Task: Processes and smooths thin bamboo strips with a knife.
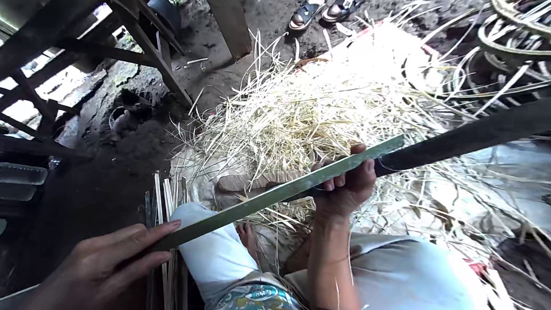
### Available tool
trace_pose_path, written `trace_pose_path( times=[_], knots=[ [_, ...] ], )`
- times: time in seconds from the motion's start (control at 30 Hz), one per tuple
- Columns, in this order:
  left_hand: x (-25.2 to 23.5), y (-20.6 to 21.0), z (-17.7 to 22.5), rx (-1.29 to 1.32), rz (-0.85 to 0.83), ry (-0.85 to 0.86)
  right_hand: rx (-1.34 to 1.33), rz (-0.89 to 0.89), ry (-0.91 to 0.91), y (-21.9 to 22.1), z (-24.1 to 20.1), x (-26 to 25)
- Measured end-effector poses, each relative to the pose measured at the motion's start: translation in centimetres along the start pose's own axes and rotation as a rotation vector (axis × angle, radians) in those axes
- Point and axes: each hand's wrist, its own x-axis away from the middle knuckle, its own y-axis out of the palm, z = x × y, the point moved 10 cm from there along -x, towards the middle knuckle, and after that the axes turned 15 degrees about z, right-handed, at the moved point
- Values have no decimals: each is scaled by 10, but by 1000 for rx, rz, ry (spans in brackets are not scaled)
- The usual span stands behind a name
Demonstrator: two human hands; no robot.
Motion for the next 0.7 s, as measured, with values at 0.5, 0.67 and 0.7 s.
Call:
trace_pose_path(
  times=[0.5, 0.67, 0.7],
  knots=[
    [7, 10, -59, 105, 23, -90, 16, -23, 81, 5, 26, 1],
    [13, 12, -72, 136, 72, -110, 93, -4, 91, 9, 33, 3],
    [13, 13, -73, 141, 74, -112, 115, 16, 87, 9, 34, 3]
  ],
)
